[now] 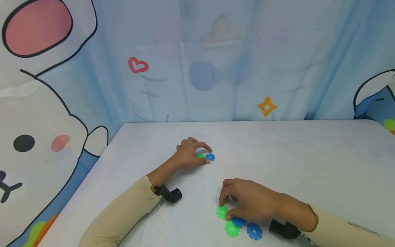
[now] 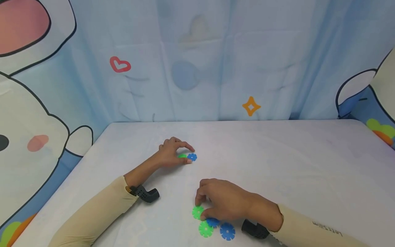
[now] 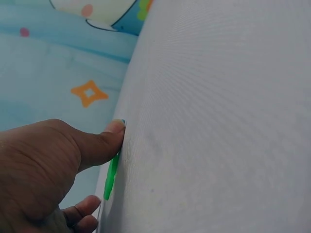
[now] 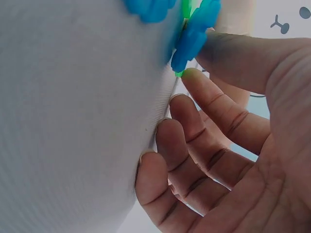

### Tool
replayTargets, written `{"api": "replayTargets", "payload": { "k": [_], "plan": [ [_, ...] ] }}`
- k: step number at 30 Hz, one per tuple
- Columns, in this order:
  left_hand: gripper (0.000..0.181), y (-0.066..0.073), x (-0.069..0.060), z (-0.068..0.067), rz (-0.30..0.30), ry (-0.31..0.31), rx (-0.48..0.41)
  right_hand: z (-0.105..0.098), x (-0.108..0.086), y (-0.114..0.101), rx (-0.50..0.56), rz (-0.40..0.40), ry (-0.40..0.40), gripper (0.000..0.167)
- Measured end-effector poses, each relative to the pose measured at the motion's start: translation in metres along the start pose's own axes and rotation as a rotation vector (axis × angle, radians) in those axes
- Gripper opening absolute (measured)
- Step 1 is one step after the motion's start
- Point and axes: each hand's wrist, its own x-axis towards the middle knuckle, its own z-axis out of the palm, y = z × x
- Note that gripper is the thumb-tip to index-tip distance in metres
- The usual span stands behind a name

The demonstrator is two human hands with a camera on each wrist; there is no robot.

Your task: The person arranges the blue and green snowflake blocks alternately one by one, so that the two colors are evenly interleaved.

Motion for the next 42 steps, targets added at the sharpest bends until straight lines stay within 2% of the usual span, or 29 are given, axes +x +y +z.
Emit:
{"api": "replayTargets", "payload": {
  "k": [13,21,27,32,38,42],
  "plan": [
    [0.031,0.0,0.001,0.001,-0.002,-0.008,0.025,0.002,-0.003,0.0,-0.036,-0.035,-0.032,0.025],
    [0.03,0.002,0.0,0.001,-0.014,-0.003,0.031,0.003,-0.003,0.0,0.041,-0.065,-0.059,0.029],
    [0.03,0.003,-0.001,0.0,-0.018,0.001,0.035,0.003,-0.003,-0.001,0.086,-0.112,-0.087,0.025],
    [0.03,0.004,-0.001,0.001,-0.023,-0.002,0.04,0.006,-0.005,-0.006,0.037,-0.129,-0.072,0.02],
    [0.03,0.004,-0.001,0.001,-0.023,0.0,0.04,0.011,-0.007,-0.017,-0.042,-0.058,-0.04,0.027],
    [0.03,0.004,0.0,0.001,-0.032,-0.004,0.044,0.017,-0.01,-0.024,-0.101,-0.034,0.013,0.028]
  ]
}}
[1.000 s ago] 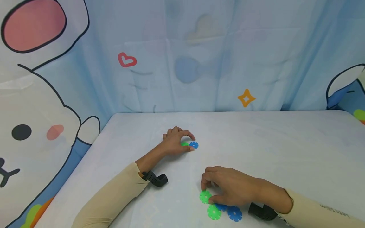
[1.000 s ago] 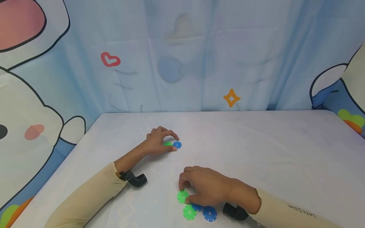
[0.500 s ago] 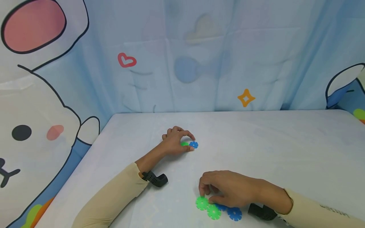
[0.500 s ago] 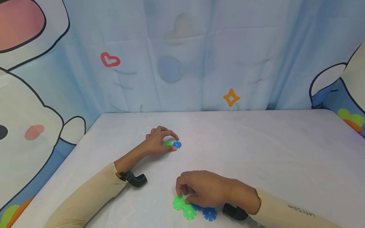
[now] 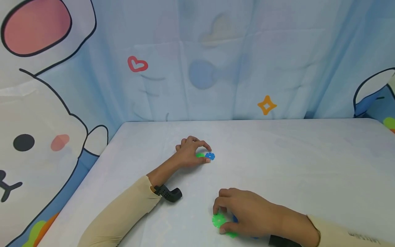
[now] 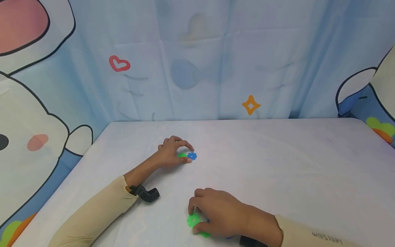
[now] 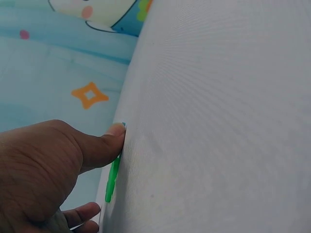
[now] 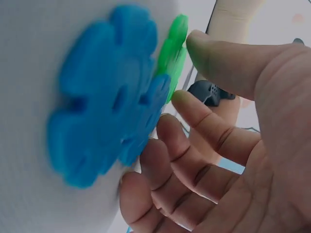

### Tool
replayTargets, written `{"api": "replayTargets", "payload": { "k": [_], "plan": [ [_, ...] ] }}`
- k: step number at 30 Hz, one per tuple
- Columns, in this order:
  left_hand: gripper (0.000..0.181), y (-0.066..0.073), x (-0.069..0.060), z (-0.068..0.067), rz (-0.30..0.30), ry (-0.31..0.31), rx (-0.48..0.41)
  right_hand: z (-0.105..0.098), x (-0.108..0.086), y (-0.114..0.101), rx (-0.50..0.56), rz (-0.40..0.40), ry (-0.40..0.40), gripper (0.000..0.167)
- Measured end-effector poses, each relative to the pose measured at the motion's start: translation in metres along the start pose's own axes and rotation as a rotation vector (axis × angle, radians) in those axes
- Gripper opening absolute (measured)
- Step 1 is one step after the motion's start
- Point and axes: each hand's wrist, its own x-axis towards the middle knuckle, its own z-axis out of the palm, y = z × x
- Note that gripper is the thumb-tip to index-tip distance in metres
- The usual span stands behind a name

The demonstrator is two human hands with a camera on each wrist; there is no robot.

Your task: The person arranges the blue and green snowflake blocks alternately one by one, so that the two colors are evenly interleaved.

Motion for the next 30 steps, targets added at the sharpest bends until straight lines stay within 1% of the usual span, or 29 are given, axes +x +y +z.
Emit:
{"api": "replayTargets", "payload": {
  "k": [3,8,16,22,30],
  "plan": [
    [0.03,0.0004,0.0003,-0.0002,-0.004,-0.002,0.006,0.003,-0.0014,-0.0044,-0.029,0.011,0.024,0.029],
    [0.029,0.0005,0.0002,-0.0004,-0.005,-0.001,0.006,0.006,-0.0018,-0.0065,-0.062,0.0,0.023,0.027],
    [0.026,0.0006,0.0008,-0.0001,-0.004,0.003,0.001,0.0075,-0.0032,-0.0046,-0.027,-0.054,0.021,0.024],
    [0.027,0.0011,0.0011,-0.0002,-0.001,0.002,-0.003,0.0068,-0.0027,-0.0045,0.025,-0.073,-0.025,0.028],
    [0.027,0.0003,-0.0004,-0.0009,-0.003,-0.001,-0.005,0.0046,0.0,-0.005,0.072,-0.089,-0.112,0.026]
  ]
}}
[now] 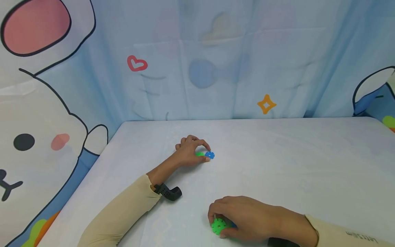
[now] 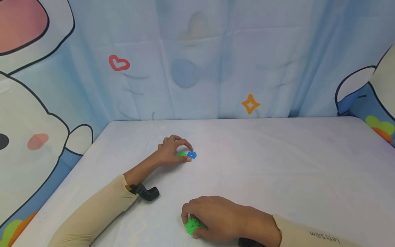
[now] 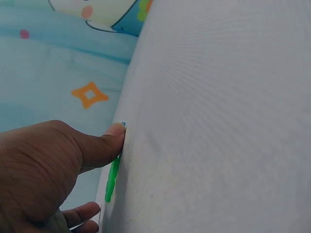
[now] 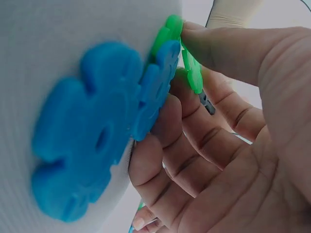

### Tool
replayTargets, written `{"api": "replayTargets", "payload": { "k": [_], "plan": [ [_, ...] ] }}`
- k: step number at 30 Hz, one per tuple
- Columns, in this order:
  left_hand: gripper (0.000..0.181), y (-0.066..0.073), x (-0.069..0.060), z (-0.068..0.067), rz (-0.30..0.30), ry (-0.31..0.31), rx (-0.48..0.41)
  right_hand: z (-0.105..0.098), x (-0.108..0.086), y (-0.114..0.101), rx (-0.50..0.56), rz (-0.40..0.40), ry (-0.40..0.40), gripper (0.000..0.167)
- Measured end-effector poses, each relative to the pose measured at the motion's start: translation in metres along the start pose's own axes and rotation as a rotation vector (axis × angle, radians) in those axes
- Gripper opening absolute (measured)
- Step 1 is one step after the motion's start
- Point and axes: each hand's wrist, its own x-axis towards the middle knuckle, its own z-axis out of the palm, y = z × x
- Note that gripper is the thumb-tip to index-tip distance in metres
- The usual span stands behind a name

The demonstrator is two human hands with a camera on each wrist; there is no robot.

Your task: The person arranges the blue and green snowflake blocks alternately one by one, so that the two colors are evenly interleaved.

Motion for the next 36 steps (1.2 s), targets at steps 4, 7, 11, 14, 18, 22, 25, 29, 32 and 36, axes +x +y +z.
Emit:
{"api": "replayTargets", "payload": {
  "k": [4,7,11,14,18,22,25,29,32,36],
  "plan": [
    [0.027,0.0,0.0,0.0,0.0,0.003,-0.011,-0.001,0.0,0.002,0.028,0.006,-0.022,0.027],
    [0.026,0.0,0.0,0.0,0.005,0.008,-0.023,-0.002,0.0,0.002,0.048,0.011,-0.027,0.029],
    [0.025,0.0,0.0,-0.001,0.012,0.01,-0.037,-0.003,0.0,0.003,0.058,-0.004,-0.027,0.031],
    [0.024,0.0,0.0,-0.001,0.013,0.012,-0.04,-0.005,0.0,0.004,0.054,-0.024,-0.028,0.031],
    [0.022,-0.001,0.001,-0.001,0.01,0.017,-0.039,-0.007,0.001,0.005,0.037,-0.032,-0.023,0.028],
    [0.022,-0.001,0.0,-0.001,0.01,0.02,-0.038,-0.01,0.003,0.005,0.067,0.011,-0.029,0.028],
    [0.022,-0.001,0.0,0.0,0.012,0.021,-0.036,-0.013,0.004,0.007,0.09,0.042,-0.022,0.029],
    [0.022,-0.002,0.0,0.0,0.012,0.02,-0.03,-0.021,0.004,0.009,0.098,0.072,0.012,0.031],
    [0.021,-0.002,0.0,0.0,0.011,0.019,-0.035,-0.029,0.004,0.011,0.101,0.098,0.043,0.032],
    [0.022,-0.002,0.0,-0.001,0.01,0.018,-0.039,-0.04,0.005,0.021,0.105,0.097,0.11,0.032]
  ]
}}
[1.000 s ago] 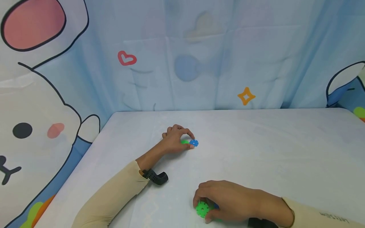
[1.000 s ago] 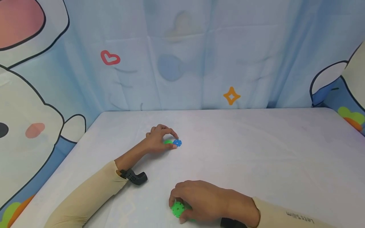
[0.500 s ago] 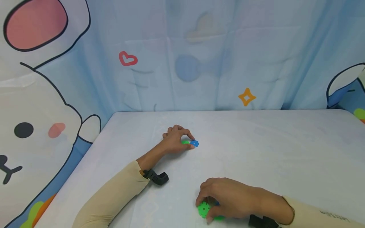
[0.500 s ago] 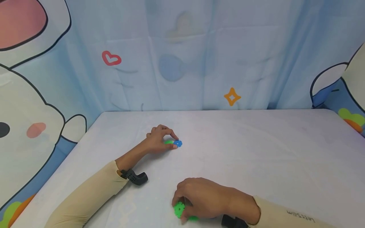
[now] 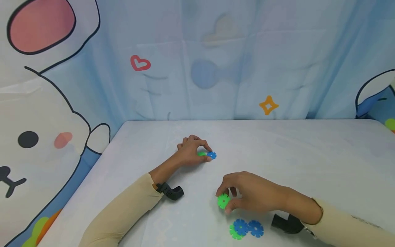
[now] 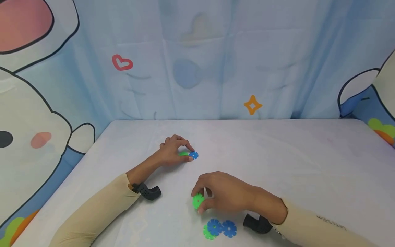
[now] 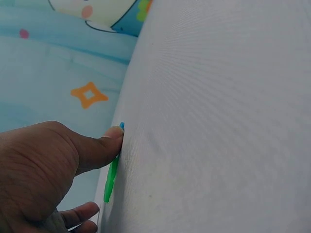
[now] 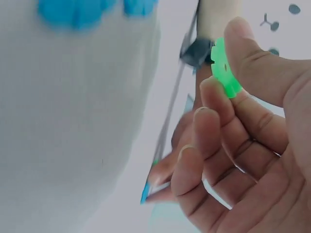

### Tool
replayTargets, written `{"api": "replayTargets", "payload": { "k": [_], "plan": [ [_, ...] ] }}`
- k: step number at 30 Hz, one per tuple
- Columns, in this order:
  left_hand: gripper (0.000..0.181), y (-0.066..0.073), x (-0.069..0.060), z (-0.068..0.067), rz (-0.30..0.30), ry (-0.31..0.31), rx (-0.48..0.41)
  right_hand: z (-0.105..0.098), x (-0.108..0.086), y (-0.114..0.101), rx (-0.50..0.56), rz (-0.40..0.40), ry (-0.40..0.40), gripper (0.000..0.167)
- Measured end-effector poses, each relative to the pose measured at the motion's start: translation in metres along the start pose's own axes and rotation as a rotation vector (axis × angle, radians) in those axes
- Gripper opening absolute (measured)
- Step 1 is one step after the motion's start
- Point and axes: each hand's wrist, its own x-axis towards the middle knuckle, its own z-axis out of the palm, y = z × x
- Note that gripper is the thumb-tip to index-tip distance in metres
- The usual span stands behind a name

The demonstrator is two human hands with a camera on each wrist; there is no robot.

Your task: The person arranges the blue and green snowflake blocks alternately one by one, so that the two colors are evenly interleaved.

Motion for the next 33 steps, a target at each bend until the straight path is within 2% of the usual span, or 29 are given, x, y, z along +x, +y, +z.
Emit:
{"api": "replayTargets", "payload": {
  "k": [6,15,23,29,33],
  "plan": [
    [0.022,0.0,0.001,0.0,-0.001,0.004,-0.001,-0.012,0.016,0.029,0.003,-0.065,0.144,0.031],
    [0.02,-0.001,0.003,0.003,-0.013,0.001,0.0,-0.027,0.053,0.067,-0.044,0.026,0.286,0.032],
    [0.021,-0.001,0.004,0.004,-0.014,-0.002,0.004,-0.037,0.077,0.088,-0.049,0.142,0.287,0.033],
    [0.02,-0.002,0.004,0.004,-0.004,-0.001,-0.004,-0.037,0.083,0.093,-0.03,0.235,0.268,0.034],
    [0.02,-0.002,0.004,0.003,-0.004,0.002,0.0,-0.037,0.083,0.094,-0.027,0.253,0.262,0.036]
  ]
}}
